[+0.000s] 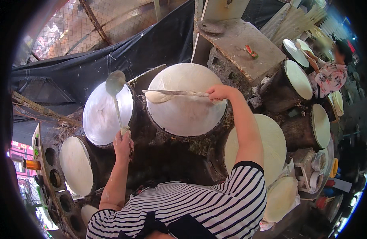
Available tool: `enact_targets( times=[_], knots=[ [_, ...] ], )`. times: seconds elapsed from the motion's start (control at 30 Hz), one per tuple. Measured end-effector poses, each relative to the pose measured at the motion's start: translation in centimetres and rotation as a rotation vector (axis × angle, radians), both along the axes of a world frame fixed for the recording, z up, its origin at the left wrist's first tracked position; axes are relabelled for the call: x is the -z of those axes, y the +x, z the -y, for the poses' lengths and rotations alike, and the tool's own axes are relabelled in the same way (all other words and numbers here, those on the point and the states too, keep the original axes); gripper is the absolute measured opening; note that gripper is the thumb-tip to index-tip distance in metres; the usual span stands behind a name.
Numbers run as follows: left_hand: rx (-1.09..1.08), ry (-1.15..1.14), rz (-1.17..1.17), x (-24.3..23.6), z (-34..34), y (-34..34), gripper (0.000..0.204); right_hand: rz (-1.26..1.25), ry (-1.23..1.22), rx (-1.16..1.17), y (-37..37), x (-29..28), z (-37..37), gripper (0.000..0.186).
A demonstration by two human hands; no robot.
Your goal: The person ladles batter onto multiple hot cylindrical molds, spreads it evenly with a wooden tool, and removes the cooked crepes as they finish. The crepes are stacked on a nearby surface.
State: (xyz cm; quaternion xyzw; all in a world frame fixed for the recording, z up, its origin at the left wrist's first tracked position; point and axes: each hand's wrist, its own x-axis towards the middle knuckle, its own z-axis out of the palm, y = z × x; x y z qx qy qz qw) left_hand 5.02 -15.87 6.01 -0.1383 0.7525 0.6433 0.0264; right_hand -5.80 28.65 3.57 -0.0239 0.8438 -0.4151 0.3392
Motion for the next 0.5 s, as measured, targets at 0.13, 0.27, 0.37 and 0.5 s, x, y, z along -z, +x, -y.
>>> enact_targets(
  times=[0.13, 0.27, 0.37, 0.5],
  knots=[
    [0.003, -0.004, 0.009, 0.4, 0.3, 0.9, 0.018, -0.188, -0.003, 0.034, 5.0, -0.1, -1.4, 0.039],
    [0.074, 0.034, -0.005, 1.4, 1.7, 0.6, 0.016, -0.264, 0.027, 0.417, 13.7, -0.1, 2.6, 0.034],
    [0.162, 0.029, 0.04, 1.7, 3.5, 0.2, 0.018, -0.498, 0.264, 0.554, 19.2, 3.7, 8.9, 0.029],
    [0.222, 0.091, 0.054, 1.7, 5.8, -0.5, 0.021, -0.172, -0.541, 0.86, 15.7, 7.2, 26.4, 0.017]
  ],
)
